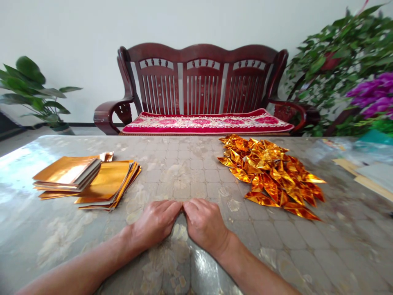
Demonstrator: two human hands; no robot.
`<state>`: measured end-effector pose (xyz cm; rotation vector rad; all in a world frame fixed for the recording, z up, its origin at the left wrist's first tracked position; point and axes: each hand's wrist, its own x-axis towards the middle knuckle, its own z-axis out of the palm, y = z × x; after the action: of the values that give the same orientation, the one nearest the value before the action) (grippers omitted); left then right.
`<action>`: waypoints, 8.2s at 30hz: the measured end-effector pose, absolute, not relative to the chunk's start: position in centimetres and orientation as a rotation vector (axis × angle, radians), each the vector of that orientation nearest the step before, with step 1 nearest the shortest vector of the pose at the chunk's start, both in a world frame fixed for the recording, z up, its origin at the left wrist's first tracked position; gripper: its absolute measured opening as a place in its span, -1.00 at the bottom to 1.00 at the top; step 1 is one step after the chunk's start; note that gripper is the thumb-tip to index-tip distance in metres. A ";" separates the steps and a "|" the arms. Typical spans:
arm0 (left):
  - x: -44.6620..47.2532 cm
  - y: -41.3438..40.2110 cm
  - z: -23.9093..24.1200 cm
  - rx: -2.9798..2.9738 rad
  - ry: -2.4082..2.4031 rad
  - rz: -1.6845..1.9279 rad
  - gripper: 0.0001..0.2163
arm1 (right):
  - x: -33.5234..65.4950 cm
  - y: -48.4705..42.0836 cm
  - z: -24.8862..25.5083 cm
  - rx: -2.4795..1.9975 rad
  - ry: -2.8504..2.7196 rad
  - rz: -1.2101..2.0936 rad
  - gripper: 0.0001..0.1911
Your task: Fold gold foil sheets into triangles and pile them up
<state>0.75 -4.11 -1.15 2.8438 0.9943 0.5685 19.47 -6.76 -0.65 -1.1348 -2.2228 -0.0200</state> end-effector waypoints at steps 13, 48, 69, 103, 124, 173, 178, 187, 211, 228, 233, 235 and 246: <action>1.2 -2.6 -1.0 2.106 1.193 0.855 -0.82 | 19.7 -5.2 -1.1 -1.244 -1.982 0.231 -0.80; 2.1 -2.6 -0.6 2.072 1.248 0.894 -0.79 | 19.4 -5.1 -0.2 -1.360 -1.880 0.277 -0.79; 2.1 -2.7 -0.4 2.024 1.256 0.895 -0.81 | 19.6 -4.9 -0.9 -1.317 -1.806 0.468 -0.85; 2.2 -3.2 -0.4 2.087 1.268 0.854 -0.81 | 18.8 -5.2 -0.8 -1.298 -1.889 0.287 -0.82; 1.6 -1.5 -1.5 1.814 1.265 0.997 -0.94 | 22.0 -4.9 -0.3 -1.010 -2.245 0.471 -0.64; 0.9 -2.5 -1.3 2.222 1.002 0.925 -0.77 | 21.0 -5.3 -1.4 -1.218 -1.952 0.341 -0.88; 0.7 -2.5 -1.1 2.220 0.973 0.910 -0.78 | 21.1 -5.3 -1.3 -1.186 -1.937 0.421 -0.89; 0.0 -2.2 -1.3 2.213 0.819 0.818 -0.82 | 21.7 -5.5 -1.1 -1.092 -2.017 0.584 -0.87; -0.2 -1.5 -0.7 2.069 0.796 0.516 -0.72 | 22.7 -4.5 -1.0 -1.140 -2.021 0.913 -0.91; -0.7 -0.6 -0.4 1.819 0.684 0.449 -0.74 | 23.5 -3.8 -1.9 -1.250 -1.885 0.947 -0.91; -0.7 -0.6 -1.0 1.932 0.775 0.528 -0.79 | 23.4 -3.9 -1.8 -1.245 -1.958 0.776 -0.90; -0.7 -0.7 -1.4 2.048 0.808 0.596 -0.80 | 23.6 -3.9 -1.6 -1.214 -2.029 0.674 -0.90; -1.1 -0.7 -1.7 2.369 0.809 0.907 -0.82 | 24.2 -4.1 -0.4 -0.973 -2.336 0.302 -0.66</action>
<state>-1.08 -0.67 -1.68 2.3692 0.8085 0.9071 24.23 -4.06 -0.40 -0.9731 -2.3361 0.3020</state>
